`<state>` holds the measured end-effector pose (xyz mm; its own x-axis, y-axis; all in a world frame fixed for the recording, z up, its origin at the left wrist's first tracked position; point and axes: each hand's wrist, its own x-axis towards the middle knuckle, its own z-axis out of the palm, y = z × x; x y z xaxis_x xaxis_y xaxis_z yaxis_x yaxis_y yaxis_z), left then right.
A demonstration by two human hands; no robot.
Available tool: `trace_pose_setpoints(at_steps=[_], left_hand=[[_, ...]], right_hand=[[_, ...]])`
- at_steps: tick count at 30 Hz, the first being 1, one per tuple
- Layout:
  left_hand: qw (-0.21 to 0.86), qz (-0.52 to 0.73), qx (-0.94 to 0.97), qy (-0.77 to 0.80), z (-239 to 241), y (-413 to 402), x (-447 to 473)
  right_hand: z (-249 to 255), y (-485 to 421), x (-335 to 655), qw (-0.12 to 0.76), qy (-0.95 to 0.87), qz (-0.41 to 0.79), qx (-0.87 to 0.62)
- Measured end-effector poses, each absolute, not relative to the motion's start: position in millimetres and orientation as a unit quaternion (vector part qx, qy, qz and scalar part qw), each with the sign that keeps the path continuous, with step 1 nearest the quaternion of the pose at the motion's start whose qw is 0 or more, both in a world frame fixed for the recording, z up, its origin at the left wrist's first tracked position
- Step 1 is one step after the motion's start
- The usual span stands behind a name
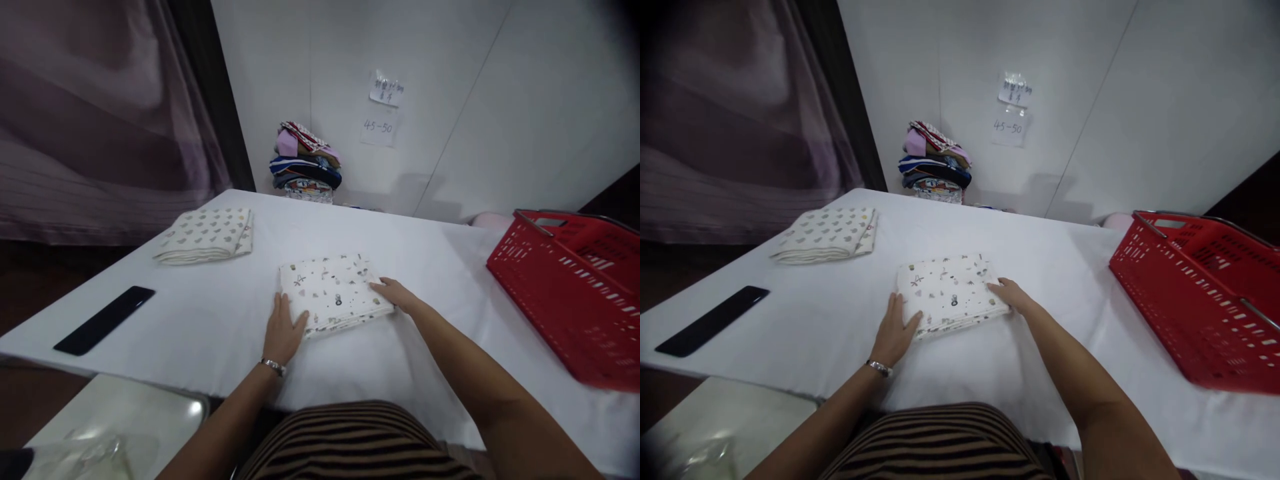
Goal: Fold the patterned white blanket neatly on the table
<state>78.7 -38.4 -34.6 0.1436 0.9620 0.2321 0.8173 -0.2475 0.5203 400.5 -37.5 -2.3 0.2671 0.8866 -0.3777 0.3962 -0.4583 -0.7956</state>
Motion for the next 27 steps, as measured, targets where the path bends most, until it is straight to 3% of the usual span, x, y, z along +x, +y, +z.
trace_pose_setpoints(at_steps=[14,18,22,24,27], left_hand=[[0.135,0.185,0.786,0.574,-19,-41,88],[0.145,0.196,0.781,0.576,-24,-45,88],[0.159,0.220,0.772,0.574,-29,-47,86],[0.159,0.235,0.769,0.572,-31,-47,85],[0.153,0.257,0.768,0.566,-32,-49,85]], right_hand=[[-14,-107,400,0.467,-0.358,0.472,-0.656],[-7,-141,402,0.379,-0.402,0.430,-0.714],[8,-145,405,0.211,-0.518,0.240,-0.793],[16,-135,400,0.196,-0.581,0.140,-0.777],[24,-112,373,0.207,-0.695,0.099,-0.681]])
